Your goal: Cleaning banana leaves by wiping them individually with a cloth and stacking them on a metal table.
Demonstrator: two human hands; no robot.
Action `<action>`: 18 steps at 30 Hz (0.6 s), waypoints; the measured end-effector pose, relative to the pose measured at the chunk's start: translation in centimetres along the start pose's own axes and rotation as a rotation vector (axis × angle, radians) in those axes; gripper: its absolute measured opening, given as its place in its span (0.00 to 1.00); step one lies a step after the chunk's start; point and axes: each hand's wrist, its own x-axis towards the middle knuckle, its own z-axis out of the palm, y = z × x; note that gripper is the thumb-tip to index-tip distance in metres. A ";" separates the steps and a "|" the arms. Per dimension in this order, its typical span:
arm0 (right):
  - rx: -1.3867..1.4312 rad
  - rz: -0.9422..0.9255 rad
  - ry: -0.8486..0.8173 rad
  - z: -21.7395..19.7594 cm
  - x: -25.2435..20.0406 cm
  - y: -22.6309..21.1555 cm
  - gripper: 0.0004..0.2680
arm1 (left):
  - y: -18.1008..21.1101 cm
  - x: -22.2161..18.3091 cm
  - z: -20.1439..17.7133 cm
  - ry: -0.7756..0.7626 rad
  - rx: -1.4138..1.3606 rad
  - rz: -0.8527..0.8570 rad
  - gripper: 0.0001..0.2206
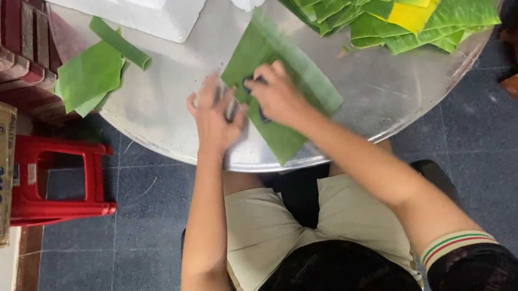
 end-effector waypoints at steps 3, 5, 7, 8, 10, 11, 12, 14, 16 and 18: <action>-0.067 0.010 0.031 1.5 -1.0 -0.3 0.11 | 3.8 -1.3 -2.1 -0.380 0.073 -0.121 0.42; -0.061 0.029 -0.001 0.3 -1.1 0.1 0.10 | 4.4 -0.8 -3.0 -0.425 0.106 -0.156 0.44; -0.057 0.044 -0.034 -0.9 -1.5 2.6 0.09 | 4.7 -0.5 -3.3 -0.466 0.138 -0.191 0.45; -0.155 0.042 0.004 -1.6 -1.8 4.9 0.09 | 4.7 -0.5 -3.2 -0.485 0.138 -0.200 0.46; -0.256 0.027 0.047 -2.8 -1.6 8.2 0.09 | 4.9 0.0 -3.6 -0.490 0.140 -0.210 0.47; -0.285 0.055 0.085 -3.1 -1.6 8.9 0.08 | 5.2 0.1 -4.1 -0.534 0.118 -0.235 0.47; -0.312 0.082 0.123 -3.4 -1.6 9.7 0.08 | 5.5 0.3 -4.6 -0.578 0.096 -0.259 0.48; -0.294 0.078 0.132 -1.8 -1.3 5.8 0.09 | 5.8 0.9 -5.0 -0.606 0.111 -0.259 0.48; -0.269 0.058 0.114 -0.2 -1.8 2.1 0.10 | 6.0 1.2 -4.9 -0.636 0.110 -0.287 0.49; -0.159 0.013 0.077 2.0 -3.1 -2.4 0.12 | 5.5 1.2 -4.9 -0.658 0.149 -0.262 0.52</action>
